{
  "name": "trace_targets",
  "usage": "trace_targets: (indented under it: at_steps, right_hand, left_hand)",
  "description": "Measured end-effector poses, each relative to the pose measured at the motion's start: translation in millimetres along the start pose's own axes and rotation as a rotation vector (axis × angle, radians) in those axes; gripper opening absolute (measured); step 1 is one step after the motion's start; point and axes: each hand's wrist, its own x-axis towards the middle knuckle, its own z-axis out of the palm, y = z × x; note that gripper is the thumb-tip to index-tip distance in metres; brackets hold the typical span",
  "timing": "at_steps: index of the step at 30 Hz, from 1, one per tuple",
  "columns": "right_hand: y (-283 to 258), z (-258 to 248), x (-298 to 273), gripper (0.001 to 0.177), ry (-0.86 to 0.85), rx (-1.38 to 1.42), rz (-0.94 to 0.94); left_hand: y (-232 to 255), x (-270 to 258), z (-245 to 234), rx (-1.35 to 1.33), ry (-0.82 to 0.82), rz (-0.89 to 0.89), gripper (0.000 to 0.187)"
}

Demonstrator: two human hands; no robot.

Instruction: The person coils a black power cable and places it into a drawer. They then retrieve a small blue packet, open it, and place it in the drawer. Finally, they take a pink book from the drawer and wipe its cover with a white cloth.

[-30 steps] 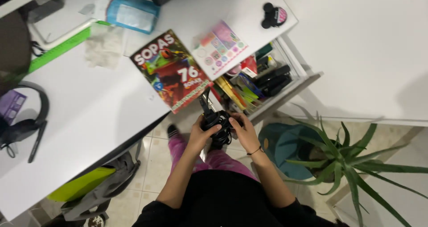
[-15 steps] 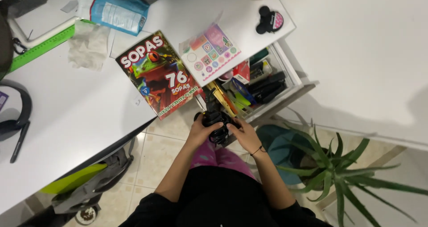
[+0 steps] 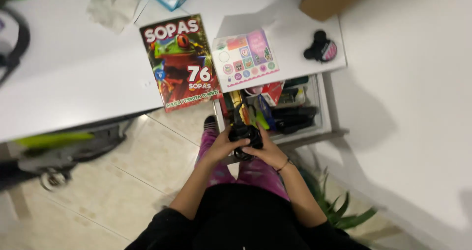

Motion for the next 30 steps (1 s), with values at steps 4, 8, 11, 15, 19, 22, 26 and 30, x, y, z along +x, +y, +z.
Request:
trace_targets:
  at_steps: [4, 8, 11, 15, 19, 22, 26, 30]
  right_hand:
    - [27, -37, -1, 0.123, -0.061, -0.021, -0.02]
    - [61, -63, 11, 0.111, -0.18, 0.299, -0.231]
    - [65, -71, 13, 0.109, -0.216, 0.404, -0.254]
    - [108, -87, 44, 0.097, -0.092, 0.393, -0.056]
    - [99, -75, 44, 0.071, -0.036, 0.467, 0.04]
    - [127, -86, 63, 0.061, 0.015, 0.649, 0.076]
    - [155, -113, 80, 0.058, -0.067, 0.845, 0.125]
    - [100, -102, 53, 0.056, -0.152, 0.791, 0.134]
  left_hand:
    - [-24, -4, 45, -0.138, 0.063, 0.051, 0.091]
    - [-50, 6, 83, -0.406, 0.134, 0.098, 0.093]
    - [-76, 23, 119, -0.687, 0.146, 0.227, 0.096]
    - [-75, 28, 137, -1.025, 0.14, 0.385, 0.109]
    - [-99, 55, 142, -1.0, 0.195, 0.458, 0.108]
    - [-108, 81, 144, -0.876, 0.276, 0.578, 0.094]
    - [-113, 80, 115, -0.467, 0.575, 0.453, 0.066]
    - [-130, 78, 86, -0.126, 0.785, 0.235, 0.059]
